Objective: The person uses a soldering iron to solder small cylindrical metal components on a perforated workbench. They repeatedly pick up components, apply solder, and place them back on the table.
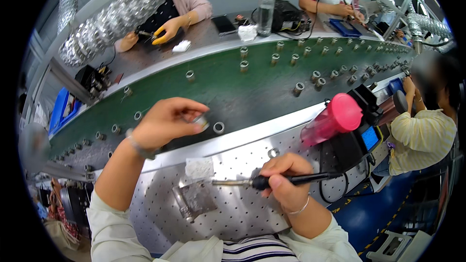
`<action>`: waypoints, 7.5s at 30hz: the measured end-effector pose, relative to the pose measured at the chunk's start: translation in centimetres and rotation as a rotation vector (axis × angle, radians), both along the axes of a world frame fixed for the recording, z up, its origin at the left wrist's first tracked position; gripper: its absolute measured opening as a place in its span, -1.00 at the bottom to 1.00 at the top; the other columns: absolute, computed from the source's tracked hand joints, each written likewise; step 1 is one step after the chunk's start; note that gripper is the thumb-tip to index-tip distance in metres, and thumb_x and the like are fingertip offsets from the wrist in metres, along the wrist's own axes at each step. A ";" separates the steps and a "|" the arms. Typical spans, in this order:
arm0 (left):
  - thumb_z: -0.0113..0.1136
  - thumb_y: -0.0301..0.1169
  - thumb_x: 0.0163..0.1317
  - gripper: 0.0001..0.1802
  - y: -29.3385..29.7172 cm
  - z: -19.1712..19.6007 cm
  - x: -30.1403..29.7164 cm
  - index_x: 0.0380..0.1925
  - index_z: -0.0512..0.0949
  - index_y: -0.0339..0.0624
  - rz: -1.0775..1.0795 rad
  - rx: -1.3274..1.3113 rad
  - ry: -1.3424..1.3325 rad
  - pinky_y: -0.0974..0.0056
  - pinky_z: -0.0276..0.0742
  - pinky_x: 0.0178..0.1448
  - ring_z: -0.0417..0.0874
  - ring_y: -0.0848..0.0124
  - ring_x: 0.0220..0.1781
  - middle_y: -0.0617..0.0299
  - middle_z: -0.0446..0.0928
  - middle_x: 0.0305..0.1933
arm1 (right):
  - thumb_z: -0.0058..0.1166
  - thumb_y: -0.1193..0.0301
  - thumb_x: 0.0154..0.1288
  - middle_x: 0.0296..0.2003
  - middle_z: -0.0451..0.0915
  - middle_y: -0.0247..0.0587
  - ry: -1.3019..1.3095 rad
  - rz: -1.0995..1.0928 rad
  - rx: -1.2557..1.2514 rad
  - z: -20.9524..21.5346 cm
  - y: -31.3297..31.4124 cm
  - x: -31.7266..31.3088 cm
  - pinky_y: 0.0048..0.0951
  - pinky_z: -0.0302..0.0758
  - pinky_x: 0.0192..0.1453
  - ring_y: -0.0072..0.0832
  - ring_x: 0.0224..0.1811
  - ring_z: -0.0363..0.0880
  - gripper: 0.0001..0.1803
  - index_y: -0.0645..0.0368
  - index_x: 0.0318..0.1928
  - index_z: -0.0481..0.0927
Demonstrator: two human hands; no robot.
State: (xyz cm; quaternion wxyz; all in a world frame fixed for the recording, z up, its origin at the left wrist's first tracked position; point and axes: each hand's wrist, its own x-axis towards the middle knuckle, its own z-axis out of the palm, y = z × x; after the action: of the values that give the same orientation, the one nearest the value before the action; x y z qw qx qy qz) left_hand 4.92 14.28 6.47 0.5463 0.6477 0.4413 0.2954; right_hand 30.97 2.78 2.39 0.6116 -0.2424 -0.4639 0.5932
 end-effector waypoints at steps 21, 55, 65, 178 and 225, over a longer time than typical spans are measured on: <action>0.26 -0.49 0.07 -0.23 -13.5 -6.3 -5.6 0.31 0.18 -0.31 0.023 -0.509 -0.664 0.22 0.36 0.22 0.49 0.25 0.14 -0.06 0.44 0.12 | 0.12 0.46 0.17 -0.58 0.53 -0.12 -0.082 0.151 -0.050 -3.0 0.4 -4.2 -0.67 0.41 -0.60 -0.59 -0.69 0.48 -0.82 0.34 -0.40 0.45; 0.37 -0.69 -0.12 -0.82 -15.2 -7.2 -4.9 -0.50 0.65 -0.21 0.142 -0.217 -0.675 0.25 0.43 0.13 0.53 0.27 -0.03 -0.07 0.47 -0.02 | 0.24 0.47 0.10 -0.57 0.52 -0.13 -0.130 0.252 -0.026 -3.3 -0.3 -5.1 -0.62 0.42 -0.58 -0.53 -0.67 0.49 -0.78 0.34 -0.36 0.48; 0.40 -0.67 -0.15 -0.82 -15.1 -7.3 -4.9 -0.52 0.65 -0.18 0.135 -0.207 -0.678 0.22 0.40 0.17 0.52 0.24 0.01 -0.08 0.47 -0.01 | 0.27 0.45 0.10 -0.56 0.52 -0.12 -0.138 0.272 -0.004 -3.5 0.0 -4.9 -0.62 0.43 -0.58 -0.53 -0.67 0.49 -0.74 0.35 -0.34 0.48; 0.28 -0.64 -0.02 -0.10 -15.1 -6.0 -3.7 0.34 0.07 -0.36 0.222 -0.555 -0.693 0.44 0.53 -0.03 0.60 0.42 -0.13 -0.05 0.57 -0.15 | 0.26 0.51 0.07 -0.57 0.55 -0.07 -0.120 0.275 0.114 -3.6 0.7 -4.2 -0.55 0.46 -0.58 -0.47 -0.67 0.52 -0.77 0.37 -0.34 0.48; 0.33 -0.36 0.01 -0.49 8.2 -6.3 9.7 0.00 0.44 -0.18 -0.165 0.758 0.521 0.21 0.51 -0.06 0.55 0.24 -0.11 0.08 0.44 -0.09 | 0.24 0.50 0.10 -0.59 0.58 -0.36 -0.499 0.011 0.069 -1.3 1.0 -1.4 -0.68 0.36 -0.51 -0.73 -0.60 0.48 -0.88 0.24 -0.42 0.56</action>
State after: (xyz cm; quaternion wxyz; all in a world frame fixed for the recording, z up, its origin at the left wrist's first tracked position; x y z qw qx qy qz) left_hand 14.63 22.50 0.20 0.1637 0.8872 0.3719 0.2187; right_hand 29.59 3.75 1.04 0.4827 -0.3578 -0.6219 0.5022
